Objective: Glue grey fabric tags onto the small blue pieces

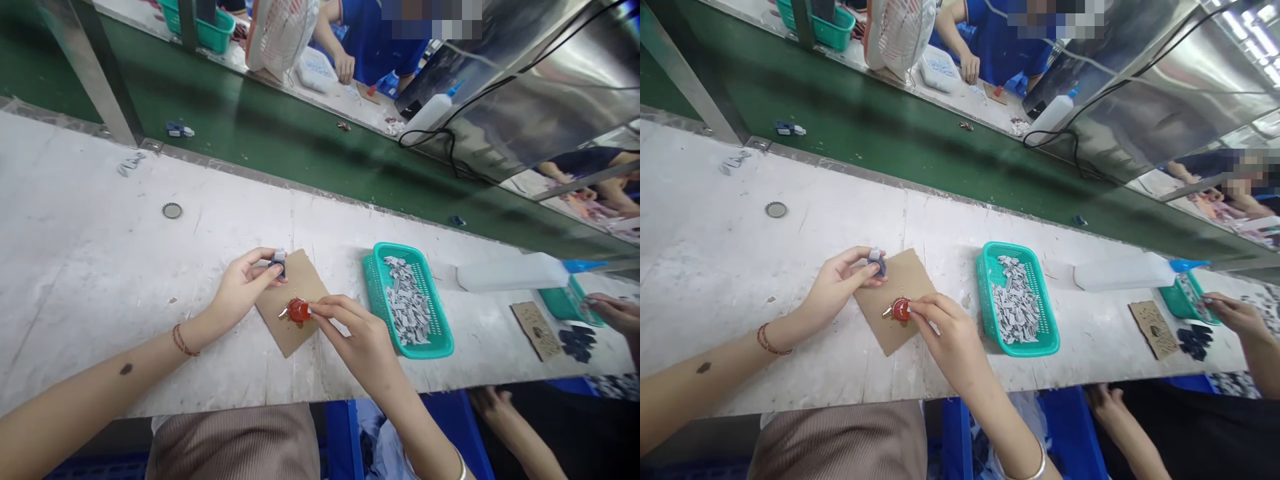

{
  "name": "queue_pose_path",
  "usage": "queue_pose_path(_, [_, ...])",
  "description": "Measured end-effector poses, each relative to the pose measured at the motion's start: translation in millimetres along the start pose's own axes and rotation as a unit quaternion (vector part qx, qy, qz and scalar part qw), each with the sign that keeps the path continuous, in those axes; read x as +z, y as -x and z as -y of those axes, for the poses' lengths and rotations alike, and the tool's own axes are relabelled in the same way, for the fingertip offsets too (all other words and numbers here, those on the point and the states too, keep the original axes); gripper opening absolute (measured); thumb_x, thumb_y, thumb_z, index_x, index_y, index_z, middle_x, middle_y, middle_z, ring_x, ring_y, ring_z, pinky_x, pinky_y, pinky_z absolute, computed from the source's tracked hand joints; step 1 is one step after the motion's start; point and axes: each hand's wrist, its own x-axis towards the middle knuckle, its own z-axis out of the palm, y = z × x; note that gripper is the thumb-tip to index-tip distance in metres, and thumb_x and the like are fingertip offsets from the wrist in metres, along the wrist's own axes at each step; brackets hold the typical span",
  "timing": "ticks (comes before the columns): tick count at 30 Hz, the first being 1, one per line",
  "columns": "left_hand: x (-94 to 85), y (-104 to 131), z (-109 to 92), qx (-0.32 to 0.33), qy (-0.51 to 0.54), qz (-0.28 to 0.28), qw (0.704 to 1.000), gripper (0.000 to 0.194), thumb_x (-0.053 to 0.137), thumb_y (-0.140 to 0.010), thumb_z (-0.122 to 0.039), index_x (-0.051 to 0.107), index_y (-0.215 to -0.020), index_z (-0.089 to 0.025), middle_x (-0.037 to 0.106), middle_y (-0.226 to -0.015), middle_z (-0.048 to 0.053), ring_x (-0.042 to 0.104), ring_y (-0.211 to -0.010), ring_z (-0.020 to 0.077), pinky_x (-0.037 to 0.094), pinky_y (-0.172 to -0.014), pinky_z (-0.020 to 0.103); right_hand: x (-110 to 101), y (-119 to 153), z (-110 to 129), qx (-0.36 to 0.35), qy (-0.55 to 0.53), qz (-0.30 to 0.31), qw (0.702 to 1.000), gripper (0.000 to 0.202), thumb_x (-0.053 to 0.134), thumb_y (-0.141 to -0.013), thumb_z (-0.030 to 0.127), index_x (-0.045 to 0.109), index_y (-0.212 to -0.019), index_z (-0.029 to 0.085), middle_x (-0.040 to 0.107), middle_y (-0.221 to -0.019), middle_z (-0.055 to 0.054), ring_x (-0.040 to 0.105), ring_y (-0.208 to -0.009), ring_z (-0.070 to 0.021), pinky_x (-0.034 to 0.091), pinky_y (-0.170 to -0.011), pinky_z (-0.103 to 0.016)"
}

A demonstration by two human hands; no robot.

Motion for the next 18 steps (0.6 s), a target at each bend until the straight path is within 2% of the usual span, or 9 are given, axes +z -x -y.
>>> queue_pose_path(4, [1.2,1.1,1.7,-0.006,0.008,0.009,1.0,0.026,0.069,-0.08,-0.032,0.064,-0.099,-0.015,0.069,-0.097,0.005,0.071,-0.081,0.0179,0.059,-0.079,0.033,1.3,-1.2,0.5,-0.005,0.016,0.012,1.0,0.015,0.059,-0.092,0.013,0.071,-0.098,0.019,0.069,-0.093,-0.007,0.068,-0.085,-0.0196,0.057,-0.076,-0.031])
queue_pose_path(9, [0.8,2.8,5.3,-0.007,-0.022,0.011,1.0,0.026,0.07,-0.08,-0.03,0.065,-0.1,-0.015,0.072,-0.093,0.007,0.071,-0.08,0.0191,0.057,-0.071,0.03,2.8,-2.4,2.0,-0.001,0.027,0.027,0.999,0.016,0.057,-0.094,0.014,0.071,-0.095,0.018,0.068,-0.092,-0.008,0.068,-0.083,-0.0198,0.056,-0.074,-0.032])
queue_pose_path(12, [1.0,4.1,5.5,0.009,-0.032,0.019,0.999,0.023,0.07,-0.08,-0.028,0.067,-0.099,-0.016,0.073,-0.092,0.006,0.069,-0.083,0.0182,0.055,-0.076,0.03,1.6,-3.7,2.9,0.021,0.0,0.022,1.0,0.016,0.058,-0.093,0.017,0.073,-0.094,0.019,0.069,-0.091,-0.008,0.068,-0.082,-0.0202,0.056,-0.074,-0.033])
queue_pose_path(15, [2.0,5.6,4.4,0.005,-0.008,0.027,1.0,0.02,0.07,-0.08,-0.028,0.068,-0.095,-0.016,0.073,-0.093,0.006,0.068,-0.086,0.0182,0.056,-0.082,0.032,-3.6,-5.6,1.9,0.1,-0.099,0.011,0.99,0.012,0.064,-0.089,0.023,0.076,-0.092,0.022,0.073,-0.09,-0.007,0.069,-0.084,-0.0211,0.058,-0.075,-0.034])
queue_pose_path(18, [4.6,9.1,4.6,-0.021,0.036,0.053,0.998,0.02,0.071,-0.08,-0.03,0.068,-0.094,-0.016,0.073,-0.094,0.006,0.069,-0.091,0.0197,0.056,-0.085,0.034,-10.9,-7.9,-0.1,0.222,-0.243,-0.02,0.944,0.01,0.074,-0.081,0.03,0.078,-0.086,0.023,0.076,-0.09,-0.006,0.071,-0.085,-0.0224,0.06,-0.073,-0.034])
